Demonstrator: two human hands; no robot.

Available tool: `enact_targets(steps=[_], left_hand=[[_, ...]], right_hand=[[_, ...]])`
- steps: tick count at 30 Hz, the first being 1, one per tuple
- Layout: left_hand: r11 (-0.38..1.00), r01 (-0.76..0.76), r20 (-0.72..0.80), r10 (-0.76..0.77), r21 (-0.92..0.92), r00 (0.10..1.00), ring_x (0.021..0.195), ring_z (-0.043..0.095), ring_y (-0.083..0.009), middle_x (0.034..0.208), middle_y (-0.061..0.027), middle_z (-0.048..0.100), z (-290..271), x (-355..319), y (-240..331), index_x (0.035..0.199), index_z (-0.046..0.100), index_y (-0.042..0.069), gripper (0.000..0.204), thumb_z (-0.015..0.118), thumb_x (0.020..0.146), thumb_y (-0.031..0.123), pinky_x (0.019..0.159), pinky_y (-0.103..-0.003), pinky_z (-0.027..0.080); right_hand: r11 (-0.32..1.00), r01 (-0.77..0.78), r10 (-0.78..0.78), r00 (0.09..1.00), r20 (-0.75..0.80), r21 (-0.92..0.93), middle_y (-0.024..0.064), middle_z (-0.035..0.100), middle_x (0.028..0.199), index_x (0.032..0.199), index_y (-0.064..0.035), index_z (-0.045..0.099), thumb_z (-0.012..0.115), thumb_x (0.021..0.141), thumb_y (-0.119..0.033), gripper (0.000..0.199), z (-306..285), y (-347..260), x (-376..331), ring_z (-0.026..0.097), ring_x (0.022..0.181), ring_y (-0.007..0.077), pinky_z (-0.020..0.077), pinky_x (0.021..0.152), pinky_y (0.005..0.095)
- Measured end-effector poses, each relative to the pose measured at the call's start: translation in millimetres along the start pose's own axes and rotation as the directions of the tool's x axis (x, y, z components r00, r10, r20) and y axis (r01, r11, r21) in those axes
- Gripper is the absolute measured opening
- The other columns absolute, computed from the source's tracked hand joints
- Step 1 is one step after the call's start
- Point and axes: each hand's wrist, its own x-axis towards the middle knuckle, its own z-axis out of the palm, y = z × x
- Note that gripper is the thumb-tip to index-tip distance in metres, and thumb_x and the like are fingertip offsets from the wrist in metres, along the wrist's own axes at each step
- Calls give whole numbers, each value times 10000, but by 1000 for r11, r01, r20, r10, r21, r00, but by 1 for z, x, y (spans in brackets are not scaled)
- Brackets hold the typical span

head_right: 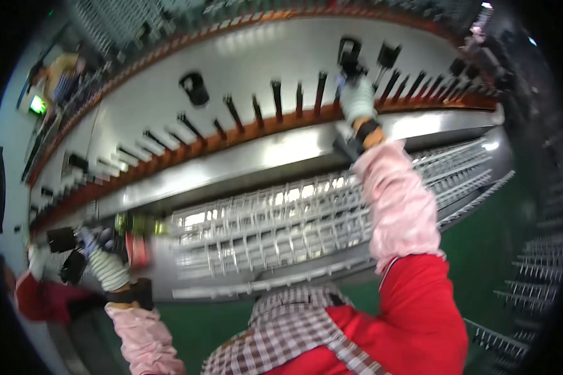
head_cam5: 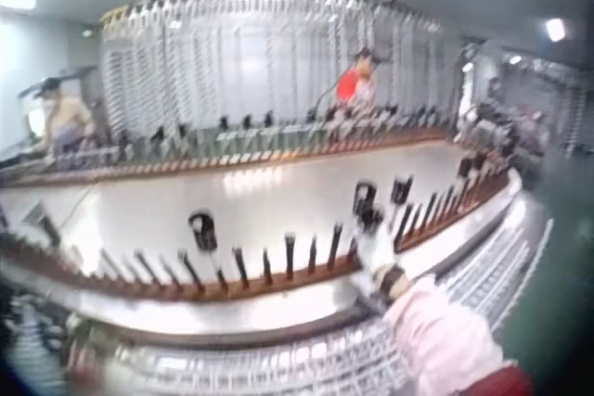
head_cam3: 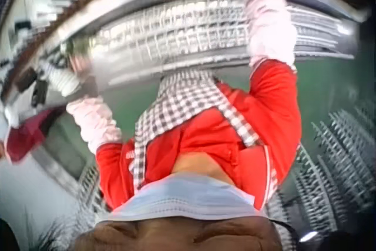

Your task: Loading black cylindrical components from a tray onto the pins of a rotating conveyor track.

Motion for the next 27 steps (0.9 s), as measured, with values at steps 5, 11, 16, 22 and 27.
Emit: enact_targets(steps=[5,11,16,22,27], left_hand=[[958,278,158,-265,-65,951,618,560,-82,889,-51,621,-2,-124,21,1150,524,53,416,516,912,394,496,-190,419],[890,432,392,-349,-145,851,662,617,-142,929,-56,621,12,-230,-7,1071,559,57,265,612,871,224,545,-220,498],[833,488,445,-345,-260,826,717,612,-132,927,-70,614,38,-272,-28,1138,494,20,308,600,874,139,587,-215,511],[931,318,545,-177,-177,820,784,589,-145,945,-69,616,58,-266,-120,1121,538,20,271,565,877,135,691,-275,502],[592,573,589,-195,-567,784,894,577,-171,1017,-66,597,81,-260,-94,1107,546,39,249,564,875,127,832,-318,481]], right_hand=[[954,-227,192,964,181,195,-29,600,732,1071,-71,628,621,862,-196,244,-6,-69,17,526,545,60,421,495,201],[640,-500,209,844,494,583,76,642,910,1024,-45,585,468,922,-158,192,-21,-123,-108,618,754,170,509,646,274],[198,-782,183,621,762,591,99,567,1079,1102,-6,530,511,900,-125,235,-78,-245,-270,591,908,174,498,765,282],[-89,-907,388,349,853,411,32,605,1028,1152,-36,546,464,940,-243,307,-54,-230,-382,563,910,129,453,807,253],[306,-912,585,406,702,272,60,614,956,1138,-54,551,439,903,-93,263,-43,-224,-396,579,802,128,486,731,284]])
